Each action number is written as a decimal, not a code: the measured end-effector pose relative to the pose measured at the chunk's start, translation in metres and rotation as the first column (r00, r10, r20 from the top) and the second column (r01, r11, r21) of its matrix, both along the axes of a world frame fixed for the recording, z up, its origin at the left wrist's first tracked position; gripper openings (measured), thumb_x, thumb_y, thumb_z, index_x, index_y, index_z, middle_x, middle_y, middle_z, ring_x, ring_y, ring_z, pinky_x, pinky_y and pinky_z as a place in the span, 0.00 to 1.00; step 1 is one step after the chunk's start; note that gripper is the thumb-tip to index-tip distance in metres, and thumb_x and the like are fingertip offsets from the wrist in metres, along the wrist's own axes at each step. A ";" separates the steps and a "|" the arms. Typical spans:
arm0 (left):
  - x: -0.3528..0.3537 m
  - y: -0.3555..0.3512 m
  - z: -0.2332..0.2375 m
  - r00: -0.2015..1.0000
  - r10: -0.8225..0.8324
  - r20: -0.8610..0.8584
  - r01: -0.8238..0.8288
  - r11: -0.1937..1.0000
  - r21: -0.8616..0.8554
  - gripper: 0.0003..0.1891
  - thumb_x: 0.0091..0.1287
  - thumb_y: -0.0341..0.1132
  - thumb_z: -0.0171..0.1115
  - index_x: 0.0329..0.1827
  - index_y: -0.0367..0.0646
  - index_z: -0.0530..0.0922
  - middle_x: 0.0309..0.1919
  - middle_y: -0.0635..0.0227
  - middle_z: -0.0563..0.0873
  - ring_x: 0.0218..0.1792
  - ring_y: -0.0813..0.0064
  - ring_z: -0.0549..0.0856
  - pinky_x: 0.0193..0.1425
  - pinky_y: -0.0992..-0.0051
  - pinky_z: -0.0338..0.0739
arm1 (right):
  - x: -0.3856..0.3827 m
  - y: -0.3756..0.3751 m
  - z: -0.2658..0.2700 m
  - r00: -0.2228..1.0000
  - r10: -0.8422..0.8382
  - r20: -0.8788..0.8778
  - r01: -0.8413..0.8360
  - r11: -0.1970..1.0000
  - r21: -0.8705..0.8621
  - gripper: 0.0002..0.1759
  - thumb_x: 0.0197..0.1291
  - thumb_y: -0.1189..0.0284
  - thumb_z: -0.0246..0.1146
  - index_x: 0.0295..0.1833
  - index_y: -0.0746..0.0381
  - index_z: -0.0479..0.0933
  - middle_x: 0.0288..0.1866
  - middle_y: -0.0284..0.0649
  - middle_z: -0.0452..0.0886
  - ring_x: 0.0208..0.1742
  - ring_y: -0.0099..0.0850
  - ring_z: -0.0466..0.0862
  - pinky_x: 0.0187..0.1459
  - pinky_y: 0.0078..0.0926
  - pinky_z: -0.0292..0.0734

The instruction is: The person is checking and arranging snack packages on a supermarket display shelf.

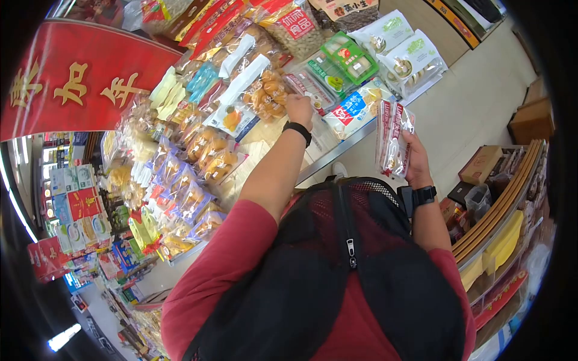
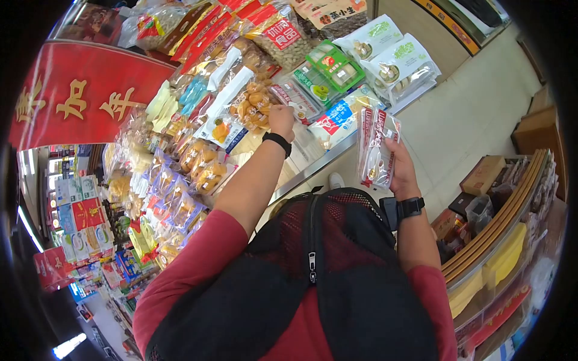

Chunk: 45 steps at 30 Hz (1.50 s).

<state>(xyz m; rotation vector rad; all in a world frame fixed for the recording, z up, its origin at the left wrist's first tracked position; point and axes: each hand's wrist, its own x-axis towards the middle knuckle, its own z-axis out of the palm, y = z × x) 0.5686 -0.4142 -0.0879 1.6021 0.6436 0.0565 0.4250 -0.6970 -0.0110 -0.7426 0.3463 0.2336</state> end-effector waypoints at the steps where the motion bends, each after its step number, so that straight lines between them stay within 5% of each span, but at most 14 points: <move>1: -0.003 0.000 0.005 1.000 0.013 0.004 -0.013 1.000 0.001 0.07 0.56 0.24 0.60 0.35 0.40 0.72 0.30 0.65 0.79 0.26 0.77 0.77 0.27 0.75 0.70 | 0.002 0.004 0.003 1.000 -0.019 0.002 0.019 1.000 -0.015 0.23 0.70 0.67 0.53 0.67 0.66 0.66 0.54 0.44 0.81 0.49 0.35 0.85 0.53 0.36 0.82; 3: -0.012 0.000 0.015 0.996 0.039 0.076 -0.029 0.991 -0.128 0.07 0.56 0.23 0.59 0.38 0.38 0.73 0.32 0.65 0.78 0.31 0.74 0.75 0.37 0.73 0.72 | 0.008 0.009 0.006 1.000 -0.020 0.010 0.020 0.999 -0.026 0.23 0.71 0.66 0.53 0.66 0.65 0.67 0.54 0.43 0.81 0.48 0.35 0.85 0.52 0.37 0.82; 8: -0.065 -0.003 0.096 0.997 -0.016 0.074 0.049 0.882 -0.468 0.15 0.60 0.19 0.54 0.51 0.39 0.71 0.42 0.65 0.80 0.37 0.75 0.80 0.40 0.77 0.75 | 0.026 0.019 0.013 0.993 0.119 -0.005 -0.118 0.986 0.114 0.24 0.72 0.61 0.53 0.65 0.65 0.69 0.54 0.44 0.82 0.49 0.35 0.85 0.53 0.37 0.82; 10: -0.088 0.003 0.120 0.974 -0.147 0.172 0.220 0.792 -0.569 0.21 0.62 0.18 0.50 0.59 0.39 0.70 0.47 0.64 0.81 0.45 0.73 0.83 0.46 0.74 0.79 | 0.032 0.028 0.021 0.987 0.160 -0.001 -0.158 0.977 0.146 0.24 0.72 0.60 0.52 0.65 0.65 0.69 0.54 0.44 0.82 0.50 0.36 0.85 0.53 0.38 0.82; 14: -0.124 0.019 0.137 0.962 -0.201 0.184 0.272 0.725 -0.633 0.22 0.63 0.18 0.49 0.61 0.40 0.70 0.52 0.64 0.81 0.52 0.71 0.83 0.58 0.67 0.79 | 0.046 0.048 0.038 0.967 0.254 0.033 -0.255 0.940 0.226 0.24 0.73 0.61 0.51 0.66 0.65 0.68 0.56 0.45 0.81 0.52 0.38 0.84 0.55 0.41 0.81; 21: -0.159 0.031 0.148 0.980 -0.029 0.197 0.160 0.702 -0.694 0.23 0.60 0.15 0.48 0.60 0.41 0.68 0.55 0.63 0.80 0.55 0.68 0.82 0.62 0.63 0.78 | 0.056 0.077 0.045 0.932 0.358 0.050 -0.359 0.898 0.255 0.23 0.72 0.64 0.52 0.67 0.64 0.68 0.57 0.45 0.81 0.53 0.37 0.84 0.56 0.41 0.80; 30: -0.172 0.039 0.157 0.954 -0.020 0.300 0.243 0.636 -0.733 0.31 0.57 0.14 0.47 0.67 0.43 0.64 0.59 0.60 0.78 0.60 0.66 0.80 0.65 0.62 0.76 | 0.054 0.085 0.059 0.908 0.391 0.149 -0.416 0.885 0.212 0.23 0.72 0.65 0.53 0.66 0.65 0.68 0.58 0.45 0.80 0.54 0.37 0.84 0.56 0.40 0.80; 45: -0.174 0.043 0.147 0.939 -0.023 0.344 0.282 0.625 -0.728 0.30 0.59 0.16 0.48 0.67 0.45 0.64 0.60 0.60 0.78 0.59 0.67 0.80 0.64 0.63 0.77 | 0.047 0.079 0.071 0.938 0.312 0.152 -0.333 0.931 0.147 0.24 0.69 0.65 0.55 0.67 0.64 0.68 0.58 0.46 0.80 0.55 0.40 0.83 0.58 0.44 0.79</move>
